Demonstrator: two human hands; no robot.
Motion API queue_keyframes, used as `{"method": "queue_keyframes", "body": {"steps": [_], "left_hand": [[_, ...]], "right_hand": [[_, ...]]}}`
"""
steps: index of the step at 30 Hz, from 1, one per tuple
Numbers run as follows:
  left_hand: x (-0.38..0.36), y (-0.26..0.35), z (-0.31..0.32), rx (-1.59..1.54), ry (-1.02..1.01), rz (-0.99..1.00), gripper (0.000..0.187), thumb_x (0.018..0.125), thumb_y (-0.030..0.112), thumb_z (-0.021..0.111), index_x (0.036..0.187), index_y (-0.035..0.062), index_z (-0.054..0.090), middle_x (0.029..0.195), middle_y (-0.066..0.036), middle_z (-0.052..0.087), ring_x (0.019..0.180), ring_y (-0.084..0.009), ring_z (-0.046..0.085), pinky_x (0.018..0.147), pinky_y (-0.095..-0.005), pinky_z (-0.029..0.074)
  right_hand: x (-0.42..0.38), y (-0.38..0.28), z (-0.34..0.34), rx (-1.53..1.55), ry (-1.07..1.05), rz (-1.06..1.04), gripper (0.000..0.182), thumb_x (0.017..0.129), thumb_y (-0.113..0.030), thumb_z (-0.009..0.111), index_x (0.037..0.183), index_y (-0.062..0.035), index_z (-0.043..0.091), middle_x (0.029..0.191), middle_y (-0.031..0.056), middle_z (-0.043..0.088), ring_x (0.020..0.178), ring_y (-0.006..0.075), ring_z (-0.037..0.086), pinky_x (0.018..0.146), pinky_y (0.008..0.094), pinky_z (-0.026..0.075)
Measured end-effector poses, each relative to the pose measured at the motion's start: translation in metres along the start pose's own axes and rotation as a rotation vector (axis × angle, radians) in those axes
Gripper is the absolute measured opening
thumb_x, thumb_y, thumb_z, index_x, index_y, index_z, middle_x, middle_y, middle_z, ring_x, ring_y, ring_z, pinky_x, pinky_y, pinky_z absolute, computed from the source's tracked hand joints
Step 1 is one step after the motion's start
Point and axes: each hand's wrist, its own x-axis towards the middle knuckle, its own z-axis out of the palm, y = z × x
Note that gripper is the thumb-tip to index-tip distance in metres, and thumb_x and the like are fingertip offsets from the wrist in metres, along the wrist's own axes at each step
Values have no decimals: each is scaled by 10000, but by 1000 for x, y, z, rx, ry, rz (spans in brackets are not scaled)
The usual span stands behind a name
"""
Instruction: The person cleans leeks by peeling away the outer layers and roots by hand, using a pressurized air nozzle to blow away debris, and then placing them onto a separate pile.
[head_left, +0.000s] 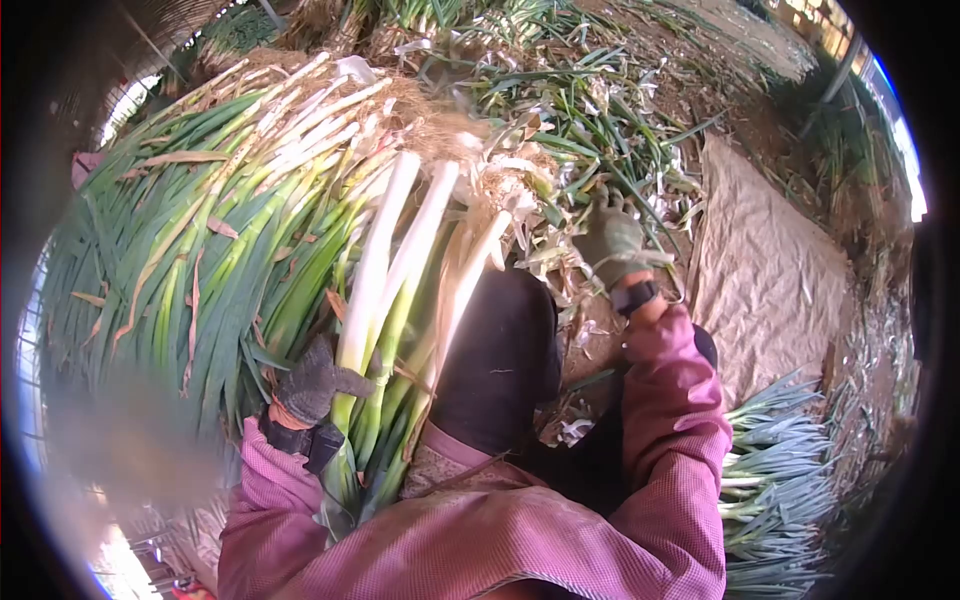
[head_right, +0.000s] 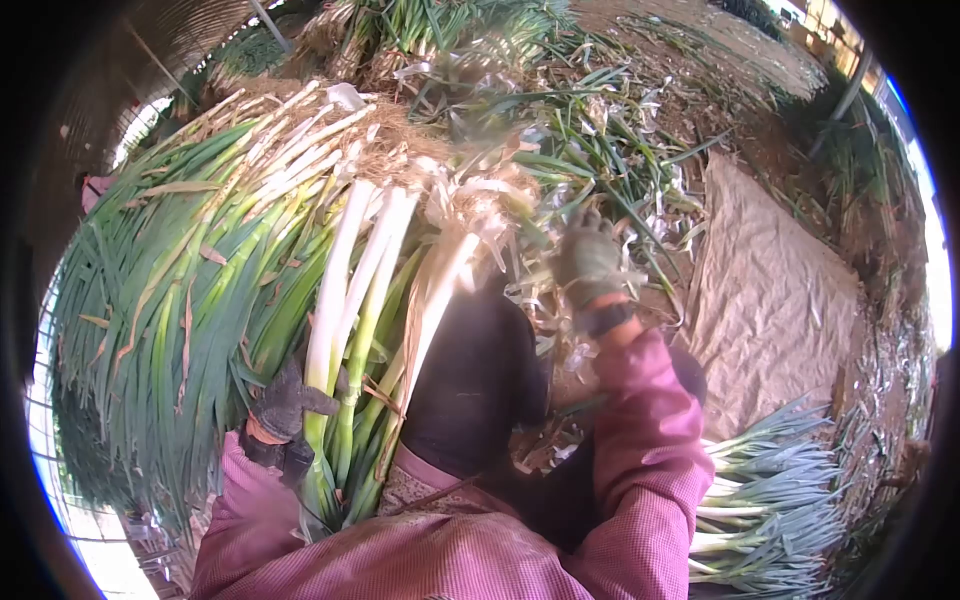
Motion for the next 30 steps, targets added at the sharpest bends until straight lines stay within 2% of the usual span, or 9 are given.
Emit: {"method": "queue_keyframes", "body": {"steps": [4,5,7,10,12,17,18,25,30], "left_hand": [[-8,-9,0,76,-56,-156,427,568,55,735,988,-2,677,956,-60,621,888,-178,590,802,-308,482],[-15,-29,-13,558,-115,263,411,628,95,743,1018,-15,676,1025,-81,627,929,-207,590,829,-310,467],[-15,-3,17,-162,-244,-74,326,728,145,721,1037,42,700,1072,-108,616,981,-254,589,851,-313,457],[-28,-50,-23,692,-346,52,326,750,212,703,1045,75,695,1060,-131,619,968,-298,597,839,-344,467],[-31,-41,-8,867,-292,83,434,702,263,724,1073,48,658,1024,-163,634,922,-336,612,809,-387,483],[-26,-53,-2,1484,-45,98,499,686,213,753,1115,17,590,901,-144,646,764,-280,622,686,-380,517],[-27,-53,-13,1411,23,133,490,693,198,746,1119,17,586,902,-137,640,765,-270,615,686,-372,515],[-7,-39,-123,770,397,279,436,741,97,699,1147,21,559,910,-91,595,767,-196,570,687,-313,498],[37,-92,-115,505,219,193,411,775,25,664,1167,24,540,915,-57,564,769,-144,538,687,-272,486]], "right_hand": [[-65,-67,-75,165,597,-584,678,765,-290,705,1372,-102,467,1474,125,360,1363,351,314,1095,541,286],[-79,-84,-80,135,676,-759,563,792,-300,662,1328,-177,544,1470,73,386,1360,333,337,1124,567,259],[-98,-107,-87,-284,989,-1119,482,808,-380,622,1251,-192,588,1314,39,524,1296,231,439,1120,540,280],[-121,-145,-103,42,823,-1227,569,729,-346,626,1220,-62,582,1024,45,664,1156,184,562,1069,505,330],[-133,-155,-109,241,235,-1291,808,678,-184,632,1332,197,349,585,-12,585,617,255,632,743,527,494],[-123,-109,-112,158,454,-1286,264,682,-157,635,880,6,701,560,40,613,544,272,637,512,430,498],[-125,-69,-120,221,610,-1080,123,690,-169,644,609,-76,634,562,33,613,568,266,647,524,426,505],[-326,249,-180,-80,552,495,210,712,-163,724,899,-92,657,831,119,671,765,291,671,686,385,533],[-573,293,-13,518,799,1261,133,849,-157,609,910,-49,657,756,48,636,653,220,625,607,345,512]]}}
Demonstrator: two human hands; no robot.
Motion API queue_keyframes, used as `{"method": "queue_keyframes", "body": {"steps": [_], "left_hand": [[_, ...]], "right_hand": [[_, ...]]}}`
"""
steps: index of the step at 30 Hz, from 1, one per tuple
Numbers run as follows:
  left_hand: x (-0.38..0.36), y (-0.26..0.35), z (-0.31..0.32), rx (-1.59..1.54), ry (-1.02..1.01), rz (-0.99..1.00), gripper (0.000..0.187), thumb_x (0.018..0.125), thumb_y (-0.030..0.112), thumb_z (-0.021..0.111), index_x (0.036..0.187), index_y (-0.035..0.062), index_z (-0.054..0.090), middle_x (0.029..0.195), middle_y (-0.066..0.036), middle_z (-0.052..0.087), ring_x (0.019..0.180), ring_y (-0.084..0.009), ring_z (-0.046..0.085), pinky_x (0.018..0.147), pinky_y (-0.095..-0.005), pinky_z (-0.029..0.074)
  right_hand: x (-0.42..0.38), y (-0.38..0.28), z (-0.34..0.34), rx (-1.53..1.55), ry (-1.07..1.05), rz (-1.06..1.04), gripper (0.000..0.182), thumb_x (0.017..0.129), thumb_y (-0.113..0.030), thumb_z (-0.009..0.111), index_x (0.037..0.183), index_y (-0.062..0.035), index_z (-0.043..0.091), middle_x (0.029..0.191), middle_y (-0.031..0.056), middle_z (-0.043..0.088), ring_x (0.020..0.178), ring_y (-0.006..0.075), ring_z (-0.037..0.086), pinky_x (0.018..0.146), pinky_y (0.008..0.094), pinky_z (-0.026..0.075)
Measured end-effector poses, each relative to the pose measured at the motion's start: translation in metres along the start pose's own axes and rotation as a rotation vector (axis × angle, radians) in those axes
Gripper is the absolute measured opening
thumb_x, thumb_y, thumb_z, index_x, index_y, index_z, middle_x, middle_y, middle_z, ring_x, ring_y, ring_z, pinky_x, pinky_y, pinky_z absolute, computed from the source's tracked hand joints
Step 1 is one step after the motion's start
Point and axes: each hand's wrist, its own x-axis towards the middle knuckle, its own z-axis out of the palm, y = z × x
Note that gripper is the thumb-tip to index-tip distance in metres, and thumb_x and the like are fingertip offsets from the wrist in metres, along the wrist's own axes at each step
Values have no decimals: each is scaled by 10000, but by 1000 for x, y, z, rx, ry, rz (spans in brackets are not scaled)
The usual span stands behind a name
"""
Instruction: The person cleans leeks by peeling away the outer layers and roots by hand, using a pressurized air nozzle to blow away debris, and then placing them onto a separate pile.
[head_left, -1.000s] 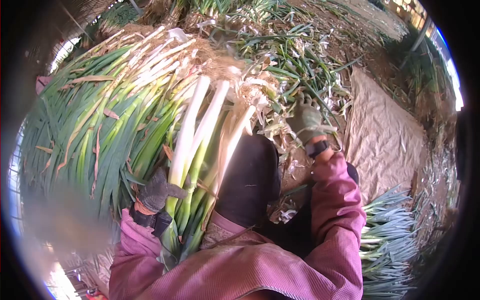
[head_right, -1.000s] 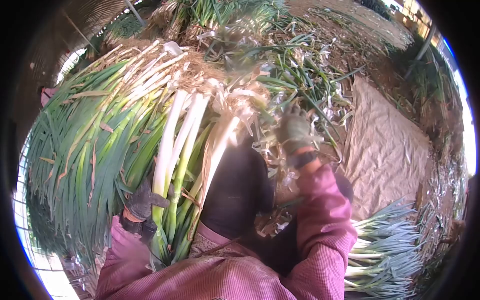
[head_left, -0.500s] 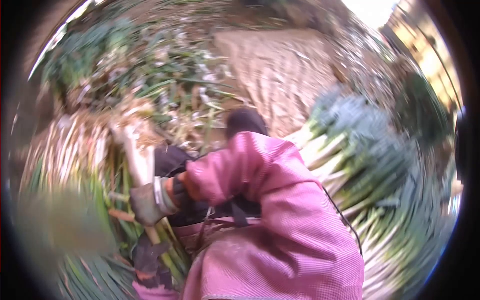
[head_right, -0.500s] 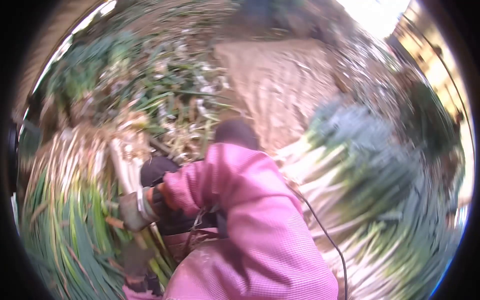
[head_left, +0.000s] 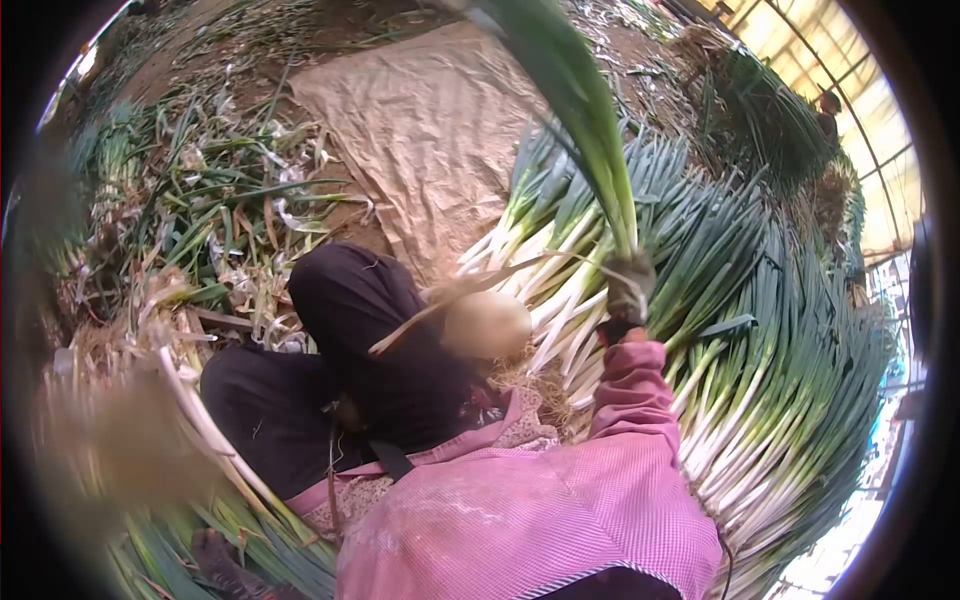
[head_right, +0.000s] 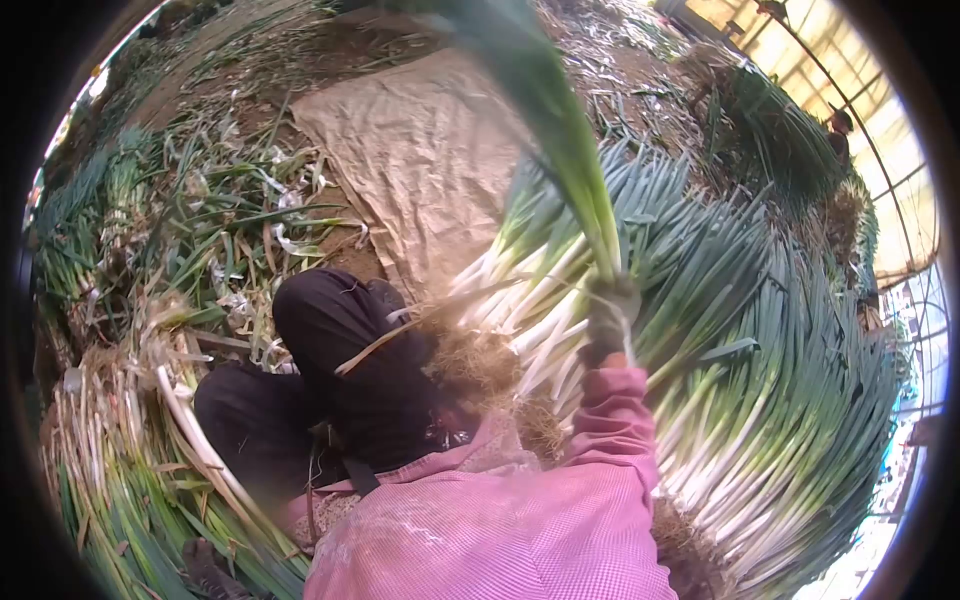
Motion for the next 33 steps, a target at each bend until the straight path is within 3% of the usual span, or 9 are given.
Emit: {"method": "queue_keyframes", "body": {"steps": [4,5,8,12,13,17,21,30,33], "left_hand": [[1,-4,50,109,31,122,424,794,-15,649,1199,11,528,971,-61,571,825,-140,551,742,-274,486],[-1,0,62,158,65,164,433,797,-21,648,1212,4,526,997,-69,581,853,-148,563,770,-283,489],[-12,66,89,361,103,336,447,808,-21,634,1240,-17,516,1088,-112,595,981,-196,583,884,-305,471],[-39,174,186,373,4,814,420,810,-8,631,1219,-35,537,1155,-157,597,1071,-274,582,963,-346,441],[-63,234,217,236,-184,906,435,770,-3,649,1193,-38,554,1150,-172,599,1075,-312,583,968,-375,437],[-117,330,343,116,-796,1318,574,670,55,704,1209,-1,515,1197,-196,584,1109,-375,577,939,-436,456],[-182,355,483,444,-1393,1251,487,778,146,661,1207,-8,489,1084,-258,599,956,-389,630,831,-439,508],[-229,281,571,727,-1647,1329,302,738,184,623,979,12,683,943,-222,680,900,-367,671,818,-420,525],[-220,284,570,708,-1656,1267,243,729,173,610,897,35,718,918,-193,696,860,-355,682,787,-419,532]], "right_hand": [[-73,80,26,97,196,827,192,848,-86,606,975,37,683,814,33,634,703,192,602,692,308,485],[-70,159,34,321,160,993,381,753,-254,734,1046,-18,674,897,101,665,823,254,562,791,368,446],[-64,107,22,444,-15,1146,267,812,-234,702,998,-45,669,828,68,641,788,236,544,779,358,428],[-74,159,49,701,2,1003,212,803,-188,719,917,-17,665,809,79,636,691,236,570,635,394,488],[-80,77,43,639,45,996,225,811,-177,714,936,2,659,860,105,649,681,253,583,644,411,510],[-75,88,55,865,14,1061,193,831,-122,687,995,-31,639,818,76,635,622,224,586,579,351,501],[-78,45,36,1045,-109,981,183,888,-174,613,1023,-51,614,782,71,622,636,219,605,587,355,534],[-91,107,37,1364,-28,964,413,965,-382,496,1237,-83,579,1216,108,624,1147,330,551,1022,519,394],[-87,95,36,1163,-8,1069,380,976,-332,501,1262,-88,555,1169,93,624,1097,282,559,967,481,427]]}}
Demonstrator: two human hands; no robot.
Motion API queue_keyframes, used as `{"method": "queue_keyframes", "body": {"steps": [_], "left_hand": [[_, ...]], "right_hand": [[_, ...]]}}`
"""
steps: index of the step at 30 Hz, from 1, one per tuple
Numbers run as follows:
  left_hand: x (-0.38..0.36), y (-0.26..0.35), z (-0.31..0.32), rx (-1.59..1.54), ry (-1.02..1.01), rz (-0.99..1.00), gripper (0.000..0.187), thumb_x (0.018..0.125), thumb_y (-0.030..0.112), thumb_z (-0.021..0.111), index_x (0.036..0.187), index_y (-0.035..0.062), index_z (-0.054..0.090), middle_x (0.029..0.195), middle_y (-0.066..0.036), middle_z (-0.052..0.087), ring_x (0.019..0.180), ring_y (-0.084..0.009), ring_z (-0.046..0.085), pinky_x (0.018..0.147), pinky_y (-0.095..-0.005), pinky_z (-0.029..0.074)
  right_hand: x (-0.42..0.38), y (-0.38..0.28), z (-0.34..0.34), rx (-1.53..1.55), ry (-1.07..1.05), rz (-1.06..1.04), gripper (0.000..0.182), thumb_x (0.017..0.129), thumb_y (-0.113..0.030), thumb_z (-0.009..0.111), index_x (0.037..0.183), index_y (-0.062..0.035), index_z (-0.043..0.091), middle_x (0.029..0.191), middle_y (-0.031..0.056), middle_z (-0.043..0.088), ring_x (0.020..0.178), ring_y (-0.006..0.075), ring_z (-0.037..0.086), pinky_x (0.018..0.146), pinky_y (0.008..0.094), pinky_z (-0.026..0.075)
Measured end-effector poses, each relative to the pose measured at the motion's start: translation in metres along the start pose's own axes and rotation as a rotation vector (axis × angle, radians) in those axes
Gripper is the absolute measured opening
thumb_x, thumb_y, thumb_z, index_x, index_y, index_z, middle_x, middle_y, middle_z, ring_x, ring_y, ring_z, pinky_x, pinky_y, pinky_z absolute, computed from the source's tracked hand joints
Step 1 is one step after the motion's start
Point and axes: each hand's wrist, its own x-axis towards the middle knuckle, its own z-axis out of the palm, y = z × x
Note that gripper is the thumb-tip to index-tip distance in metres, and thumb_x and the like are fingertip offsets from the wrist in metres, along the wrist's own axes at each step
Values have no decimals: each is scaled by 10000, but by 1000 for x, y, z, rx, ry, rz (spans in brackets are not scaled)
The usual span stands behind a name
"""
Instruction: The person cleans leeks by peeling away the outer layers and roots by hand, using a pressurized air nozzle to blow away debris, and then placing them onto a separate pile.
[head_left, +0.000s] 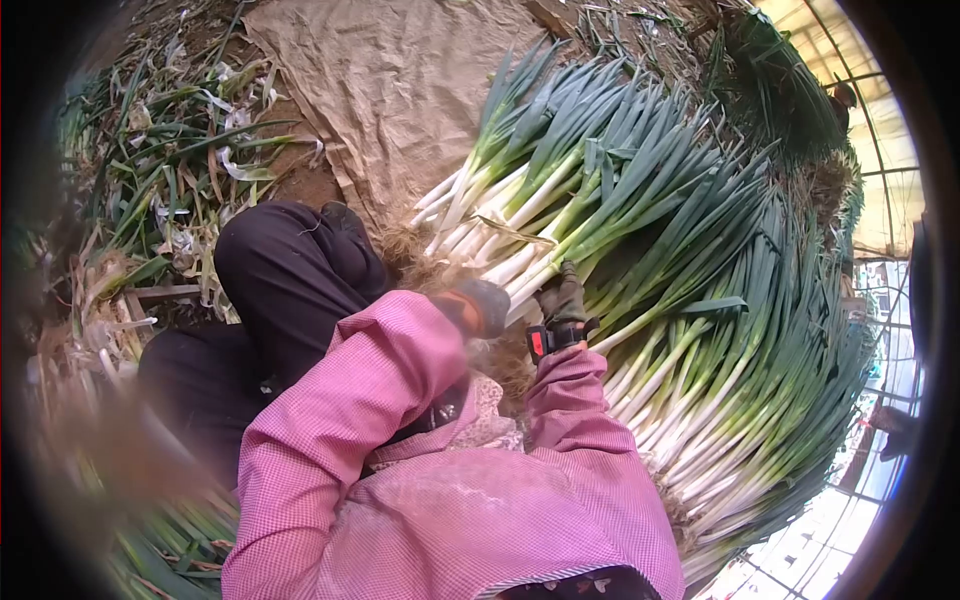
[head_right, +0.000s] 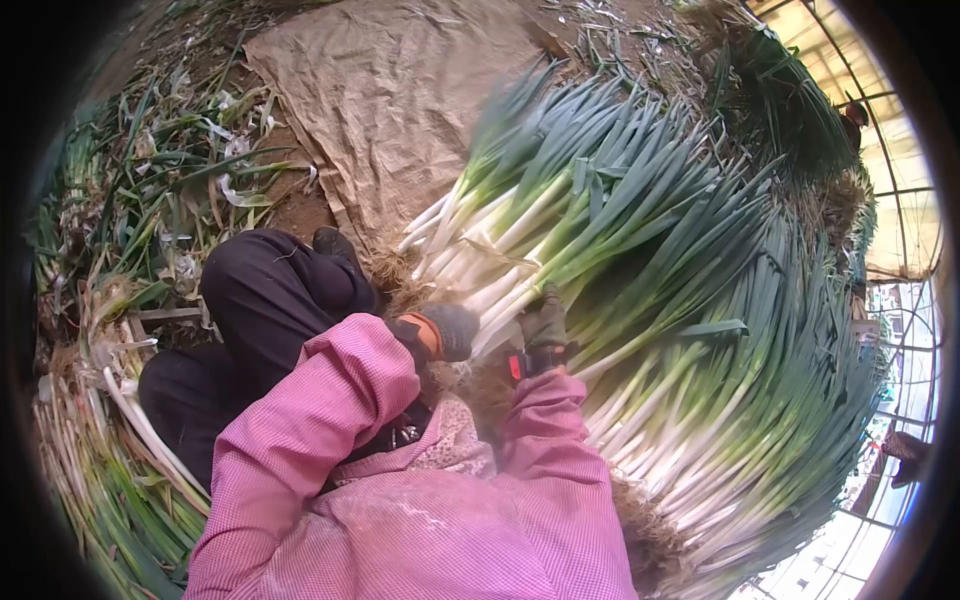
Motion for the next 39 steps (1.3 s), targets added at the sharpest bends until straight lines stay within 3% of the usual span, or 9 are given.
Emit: {"method": "queue_keyframes", "body": {"steps": [8,12,16,22,25,30,32,38,39], "left_hand": [[-24,24,-21,22,215,7,252,780,194,616,967,36,678,888,-172,685,846,-319,680,750,-408,534],[-87,38,-55,15,375,-80,284,801,230,635,1007,36,623,905,-155,648,832,-316,647,737,-415,510],[-243,30,-78,60,1110,-79,305,819,70,653,1108,-7,593,1057,-184,637,965,-298,644,845,-371,516],[-383,8,30,-230,1518,-820,303,798,14,656,1095,4,600,990,-136,633,852,-239,639,754,-336,512],[-450,29,105,-247,1424,-1281,255,858,40,609,1107,-15,595,1000,-123,633,871,-207,624,798,-313,501],[-490,49,267,-452,1663,-1377,243,896,44,581,1121,-47,589,1010,-126,627,904,-203,609,838,-312,502],[-485,64,255,-292,1363,-1588,245,908,52,577,1124,-63,581,1031,-135,620,924,-205,604,842,-318,503],[-478,53,191,-469,1335,-1585,283,910,72,594,1158,-62,562,1044,-128,611,952,-199,593,859,-327,492],[-474,49,185,-539,1375,-1574,299,907,80,604,1170,-54,557,1046,-126,610,956,-198,592,861,-330,489]], "right_hand": [[22,-12,65,-378,275,-120,453,953,-353,505,1296,-58,494,1244,136,566,1129,410,523,877,657,430],[15,-34,55,-248,264,-201,175,922,-226,500,1014,-77,503,846,58,488,726,260,444,614,442,381],[-24,-43,97,-212,201,-317,132,888,-111,485,761,-97,516,579,5,461,435,147,396,420,287,345],[-120,-2,255,-544,-400,-961,176,938,-186,554,935,-27,629,735,55,611,619,174,567,572,340,488],[-60,13,253,-1673,-131,-1253,283,855,-247,649,959,15,625,927,148,649,816,279,618,740,398,498],[45,6,140,-2909,181,-750,775,775,-508,653,1430,-156,436,1526,127,329,1431,353,217,1161,527,86],[58,6,128,-3004,117,-259,592,811,-488,597,1311,-171,582,1396,161,499,1357,322,383,1127,622,53],[164,-11,73,-2536,-481,-614,212,780,-120,649,973,-43,692,905,161,699,852,269,685,712,323,536],[163,-28,84,-1707,-625,-131,196,779,-104,653,961,-36,675,849,122,677,789,248,662,710,341,530]]}}
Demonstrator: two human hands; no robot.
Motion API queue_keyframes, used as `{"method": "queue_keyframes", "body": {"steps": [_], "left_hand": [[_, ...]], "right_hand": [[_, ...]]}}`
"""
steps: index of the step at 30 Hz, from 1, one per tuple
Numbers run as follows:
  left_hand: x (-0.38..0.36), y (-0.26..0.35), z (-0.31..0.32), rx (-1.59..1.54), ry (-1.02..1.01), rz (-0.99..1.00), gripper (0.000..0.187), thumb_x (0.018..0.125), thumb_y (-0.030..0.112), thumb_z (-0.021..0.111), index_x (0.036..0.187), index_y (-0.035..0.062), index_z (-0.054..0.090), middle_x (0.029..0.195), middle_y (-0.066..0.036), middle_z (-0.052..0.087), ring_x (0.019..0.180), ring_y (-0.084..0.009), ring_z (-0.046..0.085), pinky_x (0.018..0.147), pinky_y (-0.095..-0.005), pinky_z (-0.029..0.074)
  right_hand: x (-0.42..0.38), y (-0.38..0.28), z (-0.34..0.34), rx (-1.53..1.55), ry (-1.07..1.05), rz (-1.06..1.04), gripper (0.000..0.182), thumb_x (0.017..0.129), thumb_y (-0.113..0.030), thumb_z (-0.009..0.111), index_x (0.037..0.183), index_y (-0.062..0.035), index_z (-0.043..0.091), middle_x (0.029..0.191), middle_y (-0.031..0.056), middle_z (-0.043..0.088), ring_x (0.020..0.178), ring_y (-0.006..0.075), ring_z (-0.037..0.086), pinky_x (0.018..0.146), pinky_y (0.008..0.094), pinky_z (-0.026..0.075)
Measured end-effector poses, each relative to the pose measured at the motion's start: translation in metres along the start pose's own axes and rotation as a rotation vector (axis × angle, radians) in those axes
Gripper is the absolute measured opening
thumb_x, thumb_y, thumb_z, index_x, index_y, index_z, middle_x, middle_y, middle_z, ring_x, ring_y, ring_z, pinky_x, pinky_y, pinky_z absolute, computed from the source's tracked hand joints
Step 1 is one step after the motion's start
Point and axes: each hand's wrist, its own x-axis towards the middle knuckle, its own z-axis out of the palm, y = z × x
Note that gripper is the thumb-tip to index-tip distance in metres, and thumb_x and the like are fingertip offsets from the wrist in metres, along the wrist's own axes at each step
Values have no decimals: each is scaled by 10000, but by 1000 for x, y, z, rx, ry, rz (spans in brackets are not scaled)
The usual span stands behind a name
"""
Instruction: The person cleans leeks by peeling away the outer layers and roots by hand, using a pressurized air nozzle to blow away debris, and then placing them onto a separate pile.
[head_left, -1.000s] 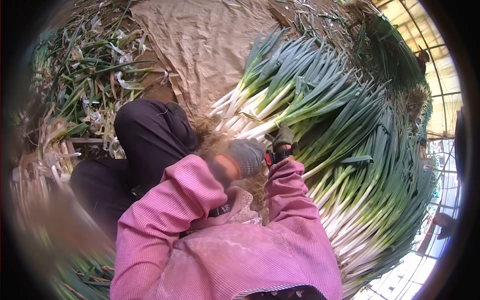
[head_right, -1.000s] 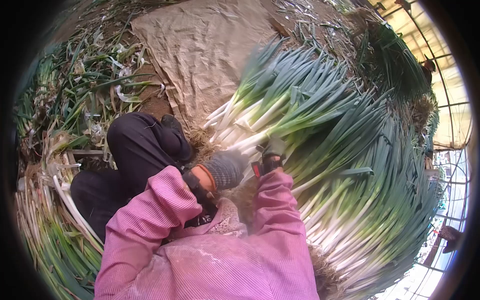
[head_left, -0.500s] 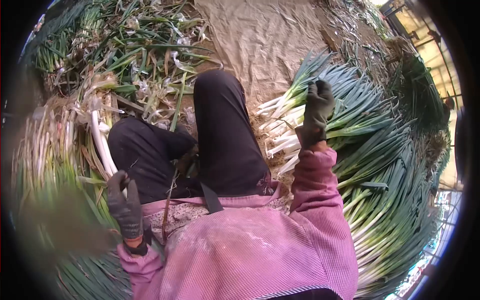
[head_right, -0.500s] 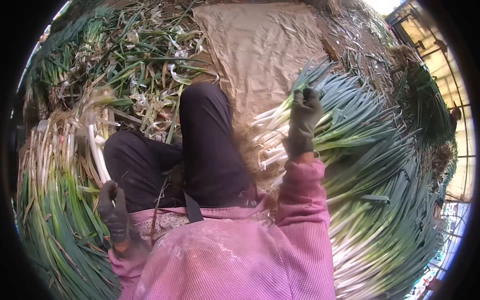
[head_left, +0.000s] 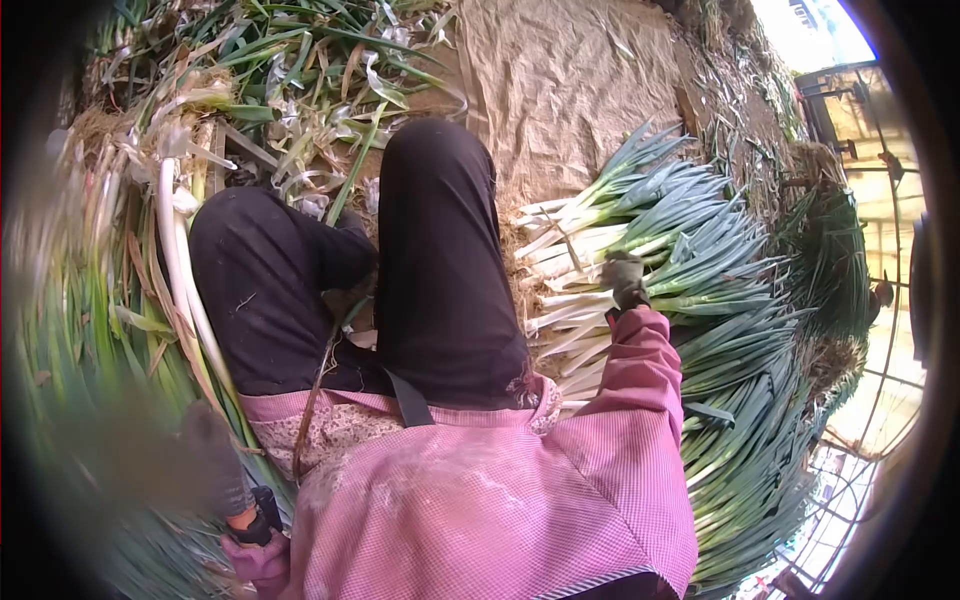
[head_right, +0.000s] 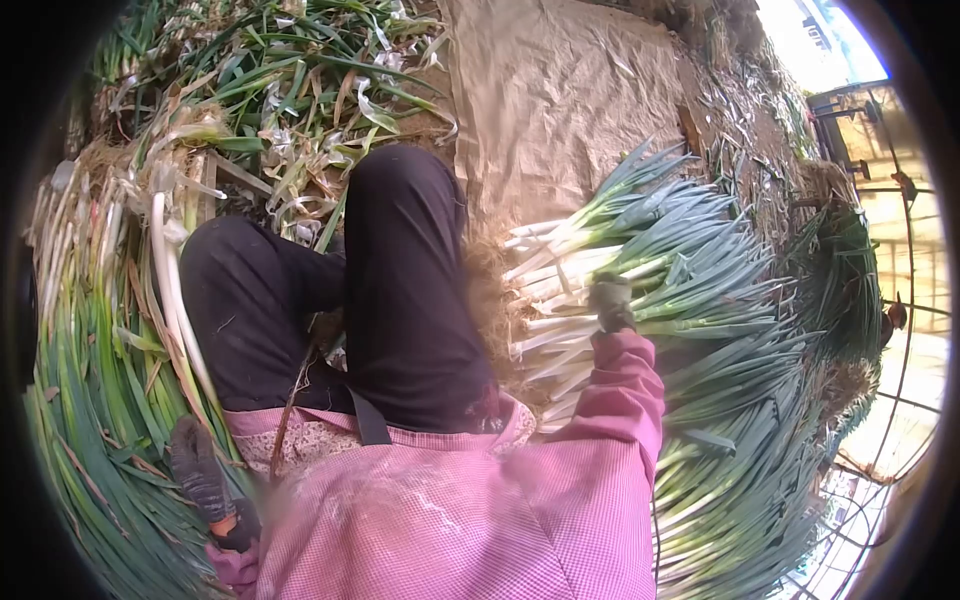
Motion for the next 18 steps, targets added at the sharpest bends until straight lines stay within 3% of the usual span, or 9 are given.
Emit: {"method": "queue_keyframes", "body": {"steps": [2,4,5,11,13,14,15,17,18], "left_hand": [[2,15,8,-51,-10,30,336,885,96,635,1184,-35,552,1051,-134,619,962,-219,603,855,-344,489],[2,30,19,-32,0,174,383,846,111,676,1187,-12,552,1057,-154,639,966,-263,629,836,-364,496],[4,34,20,32,-16,216,421,824,116,695,1195,-14,544,1066,-164,630,973,-281,626,844,-372,493],[10,20,20,220,95,446,472,771,241,706,1153,3,563,1007,-215,604,880,-398,608,769,-468,488],[9,18,18,213,94,434,375,804,207,669,1112,16,572,977,-209,609,847,-415,602,740,-468,487],[5,18,14,134,105,412,355,812,188,657,1110,16,572,971,-214,608,847,-420,598,740,-467,485],[2,19,14,52,112,397,335,820,170,644,1109,17,572,965,-220,607,847,-425,595,739,-466,483],[-5,17,9,37,138,375,321,825,146,631,1112,16,570,967,-226,608,859,-425,593,745,-463,482],[-7,17,8,31,147,368,315,827,133,625,1114,15,570,968,-229,608,865,-426,592,747,-462,482]], "right_hand": [[-6,-26,-9,595,78,-162,170,802,-64,647,967,-24,647,777,63,640,702,196,627,681,331,512],[-64,-170,20,452,306,-320,144,848,-36,623,990,-11,635,778,48,631,671,154,613,643,293,501],[-85,-230,30,635,309,-320,131,871,-31,608,996,-4,634,796,51,637,664,143,611,633,283,502],[-98,-452,110,599,161,-878,246,821,-4,639,1065,21,655,855,62,658,724,158,630,686,280,529],[-98,-512,140,429,-7,-988,254,825,-11,635,1076,-23,666,878,76,666,772,169,639,703,306,527],[-72,-531,155,-66,122,-1162,322,823,-81,663,1143,-101,656,929,110,675,799,228,655,706,355,522],[-76,-546,184,-726,546,-1185,413,799,-180,705,1205,-172,631,1011,131,657,914,293,636,760,402,507],[-110,-572,249,-1127,693,-1245,558,747,-246,725,1276,-159,574,1089,118,627,1072,320,568,836,457,475],[-126,-577,282,-974,475,-1410,538,753,-234,699,1271,-157,576,1111,110,612,1124,308,536,888,476,454]]}}
